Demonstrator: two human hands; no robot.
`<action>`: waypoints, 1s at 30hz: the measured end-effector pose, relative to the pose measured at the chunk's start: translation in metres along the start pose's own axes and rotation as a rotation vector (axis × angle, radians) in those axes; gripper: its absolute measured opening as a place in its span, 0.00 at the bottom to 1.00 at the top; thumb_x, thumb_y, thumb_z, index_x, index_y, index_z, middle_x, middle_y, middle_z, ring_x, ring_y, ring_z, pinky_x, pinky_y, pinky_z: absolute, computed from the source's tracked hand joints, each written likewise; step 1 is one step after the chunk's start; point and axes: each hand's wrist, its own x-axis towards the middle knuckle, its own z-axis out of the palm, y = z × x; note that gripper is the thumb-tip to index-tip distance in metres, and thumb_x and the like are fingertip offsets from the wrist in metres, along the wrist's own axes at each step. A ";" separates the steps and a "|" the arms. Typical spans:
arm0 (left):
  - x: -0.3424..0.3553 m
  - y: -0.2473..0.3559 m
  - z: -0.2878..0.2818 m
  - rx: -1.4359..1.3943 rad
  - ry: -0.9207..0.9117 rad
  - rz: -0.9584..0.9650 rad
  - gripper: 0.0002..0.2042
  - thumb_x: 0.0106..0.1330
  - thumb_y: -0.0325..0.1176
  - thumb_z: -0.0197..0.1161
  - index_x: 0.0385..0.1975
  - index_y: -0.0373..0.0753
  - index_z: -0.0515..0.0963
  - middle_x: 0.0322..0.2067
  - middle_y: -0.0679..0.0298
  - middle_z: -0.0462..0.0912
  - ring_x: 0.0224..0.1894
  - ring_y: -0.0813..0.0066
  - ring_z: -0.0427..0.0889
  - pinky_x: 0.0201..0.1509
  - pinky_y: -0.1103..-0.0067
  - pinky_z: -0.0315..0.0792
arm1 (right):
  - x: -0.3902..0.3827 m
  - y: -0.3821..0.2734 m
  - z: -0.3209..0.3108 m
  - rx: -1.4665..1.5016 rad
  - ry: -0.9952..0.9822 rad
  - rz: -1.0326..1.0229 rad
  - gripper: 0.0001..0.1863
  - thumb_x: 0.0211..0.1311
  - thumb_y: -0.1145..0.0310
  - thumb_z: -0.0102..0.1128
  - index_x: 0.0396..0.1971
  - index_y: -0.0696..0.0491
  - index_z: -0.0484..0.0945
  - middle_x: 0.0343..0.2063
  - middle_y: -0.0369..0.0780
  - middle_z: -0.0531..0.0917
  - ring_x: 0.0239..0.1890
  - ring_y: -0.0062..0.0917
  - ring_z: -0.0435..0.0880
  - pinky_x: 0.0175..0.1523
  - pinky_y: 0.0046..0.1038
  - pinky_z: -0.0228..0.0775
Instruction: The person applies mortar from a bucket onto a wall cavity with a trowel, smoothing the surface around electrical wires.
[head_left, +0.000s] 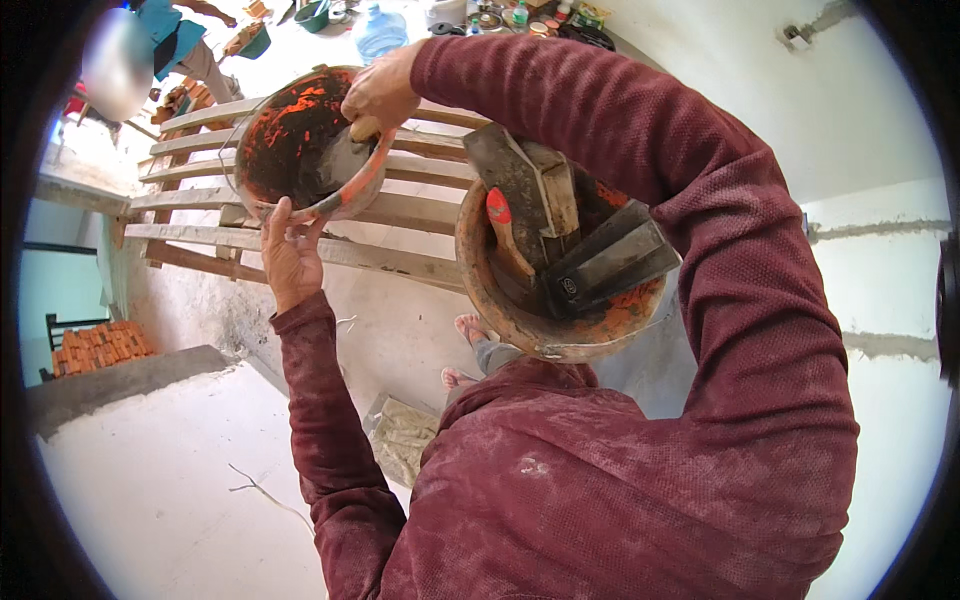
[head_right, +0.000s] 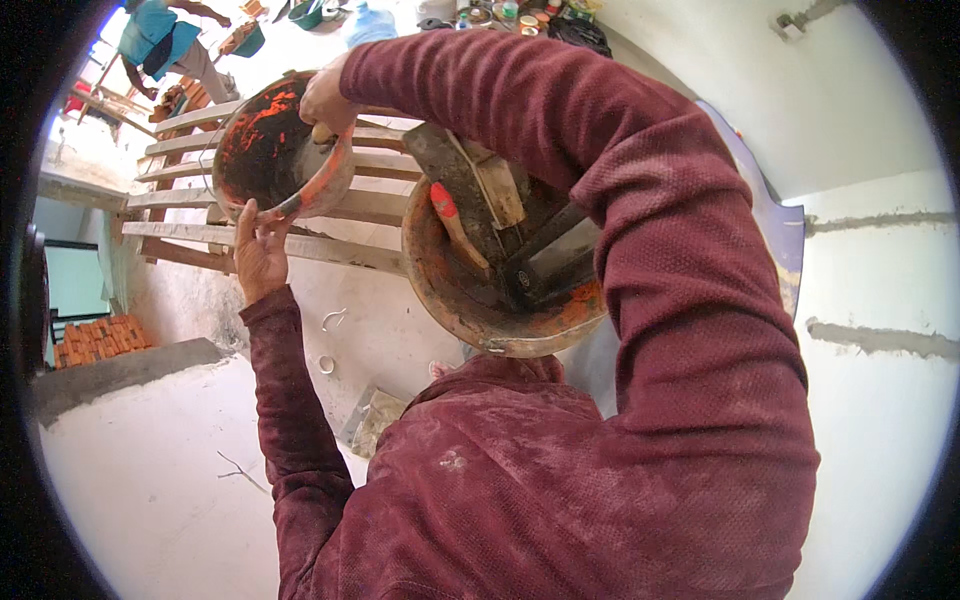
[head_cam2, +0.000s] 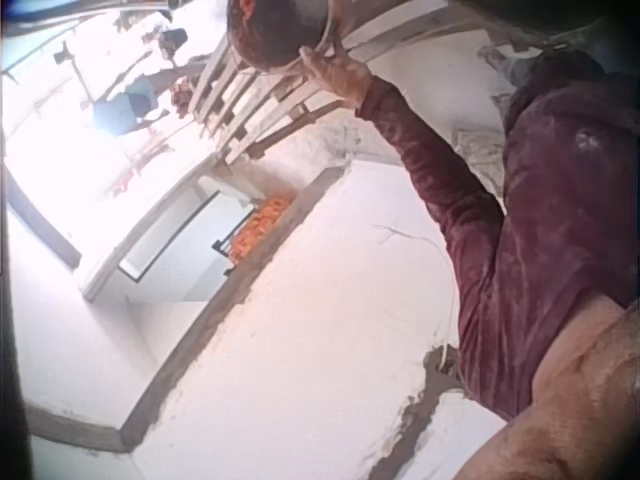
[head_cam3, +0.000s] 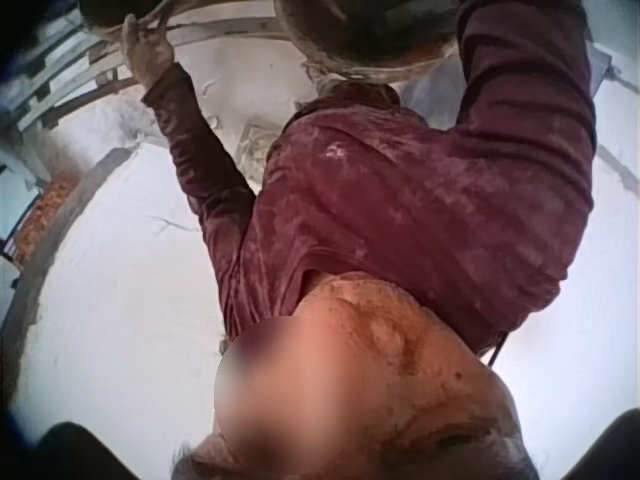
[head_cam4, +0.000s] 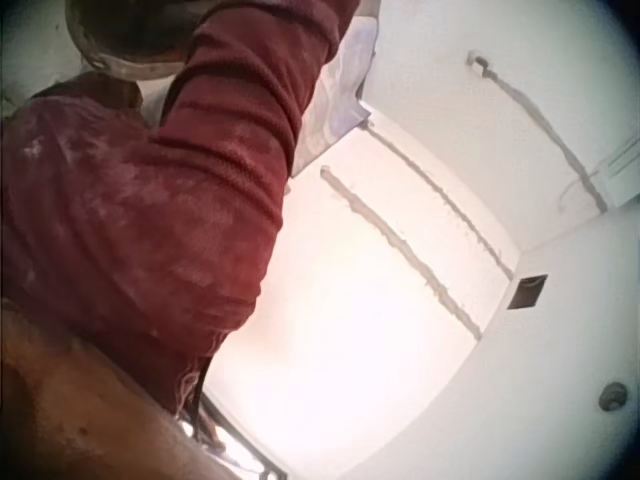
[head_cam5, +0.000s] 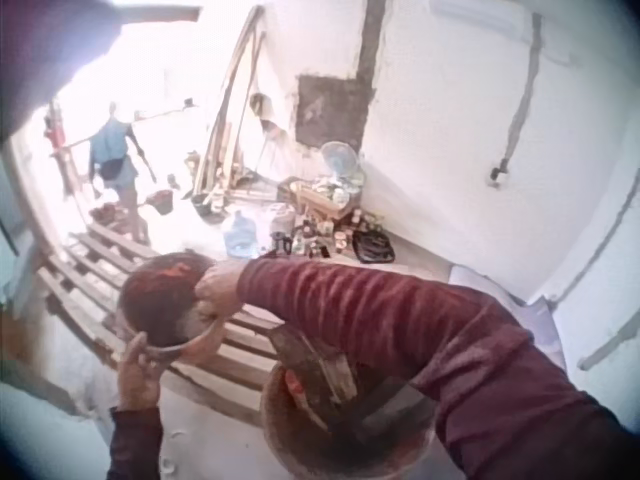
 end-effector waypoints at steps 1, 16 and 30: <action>0.004 0.001 0.001 0.022 -0.031 -0.008 0.14 0.67 0.30 0.69 0.48 0.39 0.74 0.33 0.62 0.82 0.38 0.67 0.85 0.48 0.61 0.86 | -0.004 0.000 0.010 0.072 0.121 0.023 0.23 0.64 0.51 0.61 0.51 0.51 0.81 0.46 0.45 0.85 0.54 0.40 0.84 0.57 0.44 0.76; 0.006 0.018 0.017 0.571 0.160 0.223 0.50 0.52 0.45 0.82 0.68 0.26 0.56 0.60 0.51 0.66 0.58 0.60 0.73 0.56 0.61 0.74 | -0.250 -0.132 0.017 0.011 -0.170 0.031 0.06 0.50 0.69 0.63 0.30 0.48 0.83 0.28 0.39 0.83 0.38 0.36 0.85 0.41 0.40 0.76; -0.350 -0.174 -0.286 1.165 -0.286 -0.418 0.23 0.64 0.47 0.70 0.47 0.30 0.82 0.40 0.52 0.87 0.45 0.65 0.84 0.51 0.71 0.75 | -0.183 -0.145 0.040 -0.373 0.277 0.258 0.14 0.57 0.59 0.69 0.38 0.49 0.79 0.36 0.38 0.81 0.47 0.31 0.80 0.57 0.35 0.63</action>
